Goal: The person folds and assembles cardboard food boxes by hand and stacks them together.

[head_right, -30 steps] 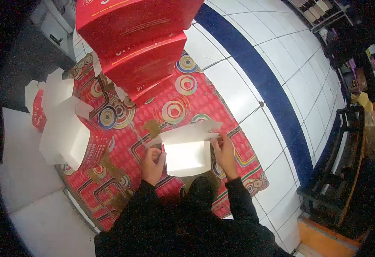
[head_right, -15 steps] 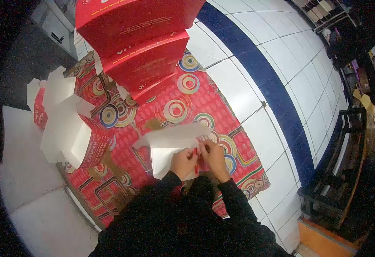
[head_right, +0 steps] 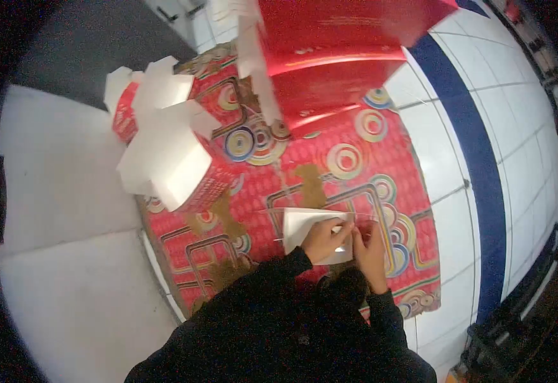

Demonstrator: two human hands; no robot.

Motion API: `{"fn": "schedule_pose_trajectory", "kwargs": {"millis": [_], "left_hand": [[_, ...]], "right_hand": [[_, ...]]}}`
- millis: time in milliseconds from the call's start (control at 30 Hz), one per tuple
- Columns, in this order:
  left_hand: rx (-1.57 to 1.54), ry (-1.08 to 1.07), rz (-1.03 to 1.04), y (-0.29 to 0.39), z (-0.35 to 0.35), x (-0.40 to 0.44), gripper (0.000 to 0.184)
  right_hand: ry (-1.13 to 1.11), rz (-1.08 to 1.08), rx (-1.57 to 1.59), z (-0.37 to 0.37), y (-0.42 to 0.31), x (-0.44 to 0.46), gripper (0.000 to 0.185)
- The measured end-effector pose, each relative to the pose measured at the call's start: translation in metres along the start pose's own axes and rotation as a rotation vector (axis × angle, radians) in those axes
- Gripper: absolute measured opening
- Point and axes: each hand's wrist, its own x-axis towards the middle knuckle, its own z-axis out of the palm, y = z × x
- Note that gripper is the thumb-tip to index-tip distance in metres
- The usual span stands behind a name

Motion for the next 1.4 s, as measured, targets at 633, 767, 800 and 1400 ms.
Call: {"fn": "schedule_pose_trajectory", "kwargs": {"millis": [633,767,800,1400], "left_hand": [[-0.191,0.916,0.101,0.058,-0.22,-0.111,0.027],[-0.241,1.071,0.144,0.039,-0.289,-0.11,0.029],[-0.252,1.085,0.155,0.03,-0.3,-0.105,0.029],[-0.3,1.159,0.051,-0.002,-0.32,-0.09,0.036]], "right_hand": [[-0.4,-0.495,0.06,0.08,-0.203,0.021,0.039],[-0.506,-0.653,0.021,0.164,-0.258,0.072,0.038],[-0.54,-0.552,0.078,0.184,-0.271,0.076,0.037],[-0.496,-0.519,-0.088,0.266,-0.262,0.118,0.045]]}}
